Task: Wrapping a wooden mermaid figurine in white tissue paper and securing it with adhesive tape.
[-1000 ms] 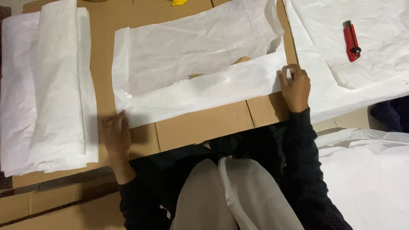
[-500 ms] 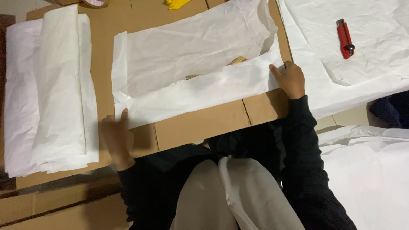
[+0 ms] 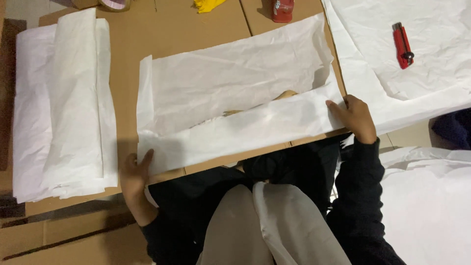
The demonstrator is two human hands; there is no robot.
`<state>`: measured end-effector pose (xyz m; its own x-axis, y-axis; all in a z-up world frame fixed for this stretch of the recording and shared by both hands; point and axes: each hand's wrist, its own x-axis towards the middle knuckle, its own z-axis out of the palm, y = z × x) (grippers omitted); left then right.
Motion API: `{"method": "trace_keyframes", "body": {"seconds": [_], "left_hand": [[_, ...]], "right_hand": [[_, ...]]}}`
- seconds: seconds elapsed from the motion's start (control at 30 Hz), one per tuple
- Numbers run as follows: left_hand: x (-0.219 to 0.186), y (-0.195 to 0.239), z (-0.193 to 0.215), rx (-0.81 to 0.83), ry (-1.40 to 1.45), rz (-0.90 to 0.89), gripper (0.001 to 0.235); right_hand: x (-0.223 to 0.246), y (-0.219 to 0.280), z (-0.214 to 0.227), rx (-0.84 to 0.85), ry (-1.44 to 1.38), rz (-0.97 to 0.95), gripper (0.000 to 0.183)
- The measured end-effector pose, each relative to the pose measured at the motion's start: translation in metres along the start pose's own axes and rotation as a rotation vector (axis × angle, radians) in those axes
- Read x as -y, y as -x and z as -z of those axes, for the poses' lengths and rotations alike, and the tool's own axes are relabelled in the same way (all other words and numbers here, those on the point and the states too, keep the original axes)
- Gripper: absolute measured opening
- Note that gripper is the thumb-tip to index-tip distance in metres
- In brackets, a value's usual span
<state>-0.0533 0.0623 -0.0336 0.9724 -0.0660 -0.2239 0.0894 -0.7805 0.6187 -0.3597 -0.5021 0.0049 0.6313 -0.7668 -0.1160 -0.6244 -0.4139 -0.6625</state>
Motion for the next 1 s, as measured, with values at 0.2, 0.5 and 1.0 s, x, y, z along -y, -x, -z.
{"method": "trace_keyframes", "body": {"seconds": [0.2,0.5,1.0], "left_hand": [[-0.091,0.083,0.039,0.112,0.077,0.063,0.079],[-0.110,0.093,0.051,0.190,0.116,0.040,0.077],[-0.105,0.089,0.053,0.240,0.154,0.088,0.074]], "right_hand": [[0.071,0.063,0.036,0.027,0.016,0.000,0.067],[0.068,0.030,0.029,0.109,0.086,0.427,0.063],[0.008,-0.083,-0.007,0.366,0.135,0.531,0.075]]}}
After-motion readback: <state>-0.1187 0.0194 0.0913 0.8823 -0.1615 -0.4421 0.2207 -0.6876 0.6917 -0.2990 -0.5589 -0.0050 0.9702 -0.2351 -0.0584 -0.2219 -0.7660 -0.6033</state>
